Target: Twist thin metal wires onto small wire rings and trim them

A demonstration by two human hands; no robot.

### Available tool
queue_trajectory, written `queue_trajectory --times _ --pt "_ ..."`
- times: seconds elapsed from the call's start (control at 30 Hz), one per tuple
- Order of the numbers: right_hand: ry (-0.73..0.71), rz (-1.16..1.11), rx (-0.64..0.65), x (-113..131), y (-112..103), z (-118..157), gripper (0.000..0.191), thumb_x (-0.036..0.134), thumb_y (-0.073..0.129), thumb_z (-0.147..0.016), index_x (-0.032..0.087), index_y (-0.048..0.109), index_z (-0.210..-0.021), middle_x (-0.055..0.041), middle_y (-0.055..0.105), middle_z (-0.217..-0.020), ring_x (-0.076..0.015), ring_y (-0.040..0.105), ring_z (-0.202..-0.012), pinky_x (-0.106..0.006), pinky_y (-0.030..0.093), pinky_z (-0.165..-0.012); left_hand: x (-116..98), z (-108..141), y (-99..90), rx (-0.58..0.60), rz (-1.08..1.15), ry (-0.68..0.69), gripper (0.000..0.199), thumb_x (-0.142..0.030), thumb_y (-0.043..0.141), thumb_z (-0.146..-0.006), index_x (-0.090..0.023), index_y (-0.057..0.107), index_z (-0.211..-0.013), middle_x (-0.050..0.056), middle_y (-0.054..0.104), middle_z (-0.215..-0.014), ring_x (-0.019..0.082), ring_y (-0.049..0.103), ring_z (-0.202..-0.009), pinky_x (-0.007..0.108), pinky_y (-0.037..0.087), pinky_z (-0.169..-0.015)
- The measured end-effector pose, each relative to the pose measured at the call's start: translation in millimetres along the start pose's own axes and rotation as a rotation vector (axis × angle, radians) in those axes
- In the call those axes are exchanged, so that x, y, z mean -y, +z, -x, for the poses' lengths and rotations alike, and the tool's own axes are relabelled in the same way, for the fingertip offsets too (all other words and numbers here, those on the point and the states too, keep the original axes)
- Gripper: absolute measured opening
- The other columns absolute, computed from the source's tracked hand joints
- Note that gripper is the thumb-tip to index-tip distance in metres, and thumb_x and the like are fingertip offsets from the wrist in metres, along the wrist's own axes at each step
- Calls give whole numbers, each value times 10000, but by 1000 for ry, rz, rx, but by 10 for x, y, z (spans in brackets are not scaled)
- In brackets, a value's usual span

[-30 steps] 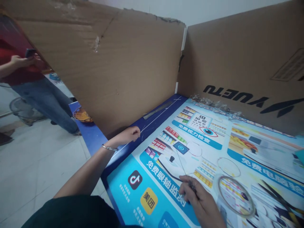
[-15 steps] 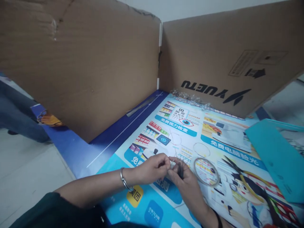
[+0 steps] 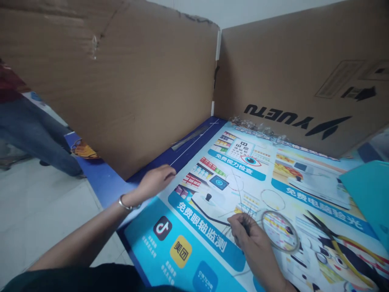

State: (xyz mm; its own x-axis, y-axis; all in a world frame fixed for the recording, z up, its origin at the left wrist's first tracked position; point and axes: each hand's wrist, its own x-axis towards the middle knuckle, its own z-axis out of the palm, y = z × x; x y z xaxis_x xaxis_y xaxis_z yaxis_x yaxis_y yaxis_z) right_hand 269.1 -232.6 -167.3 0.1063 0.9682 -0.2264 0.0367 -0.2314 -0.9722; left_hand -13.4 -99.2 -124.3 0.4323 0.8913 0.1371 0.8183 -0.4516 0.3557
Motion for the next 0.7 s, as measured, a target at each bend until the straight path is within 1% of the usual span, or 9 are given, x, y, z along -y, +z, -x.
queue_trajectory --times 0.03,0.1,0.17,0.27,0.43,0.57,0.7 --pt "4 -4 3 -2 -3 -5 308 500 571 -781 196 533 -751 40 424 -602 -93 356 -526 -211 309 -455 171 -29 -36 34 -129 -45 177 -273 468 -865 -203 607 -949 44 620 -955 163 580 -821 270 426 -722" --pt "7 -10 10 -3 -15 -9 303 496 570 -788 200 523 -746 43 417 -601 -92 350 -527 -211 308 -459 418 -85 -58 205 -302 -58 184 -279 495 -840 -191 609 -955 51 625 -943 166 589 -788 259 422 -681" --pt "11 -27 16 4 -37 -9 298 492 567 -798 204 508 -748 49 404 -597 -88 339 -517 -210 304 -452 527 -131 -38 257 -333 -45 162 -265 497 -832 -175 619 -891 54 636 -900 169 593 -758 257 418 -660" --pt "9 -73 -12 24 -78 -14 289 490 567 -805 211 499 -773 58 388 -595 -78 320 -492 -204 288 -431 505 -165 -11 288 -340 -5 171 -221 466 -836 -166 623 -801 62 643 -854 178 593 -757 268 418 -674" --pt "-5 -86 -54 45 -112 -42 307 480 556 -821 208 459 -717 57 395 -600 -68 326 -484 -195 291 -428 408 -122 -62 330 -375 22 234 -149 399 -838 -134 625 -780 111 652 -846 190 598 -721 289 432 -671" --pt "-15 -92 -43 38 -114 -48 307 474 555 -824 205 459 -710 57 392 -594 -63 320 -473 -194 284 -419 465 -57 -100 345 -409 -9 237 -138 387 -828 -116 621 -799 143 651 -846 210 606 -706 314 447 -668" --pt "-10 -101 -50 28 -123 -48 290 475 562 -819 210 474 -740 57 400 -595 -64 323 -472 -192 283 -415 565 -8 -89 346 -411 -51 235 -165 381 -827 -125 613 -823 133 646 -855 205 602 -698 312 448 -661"
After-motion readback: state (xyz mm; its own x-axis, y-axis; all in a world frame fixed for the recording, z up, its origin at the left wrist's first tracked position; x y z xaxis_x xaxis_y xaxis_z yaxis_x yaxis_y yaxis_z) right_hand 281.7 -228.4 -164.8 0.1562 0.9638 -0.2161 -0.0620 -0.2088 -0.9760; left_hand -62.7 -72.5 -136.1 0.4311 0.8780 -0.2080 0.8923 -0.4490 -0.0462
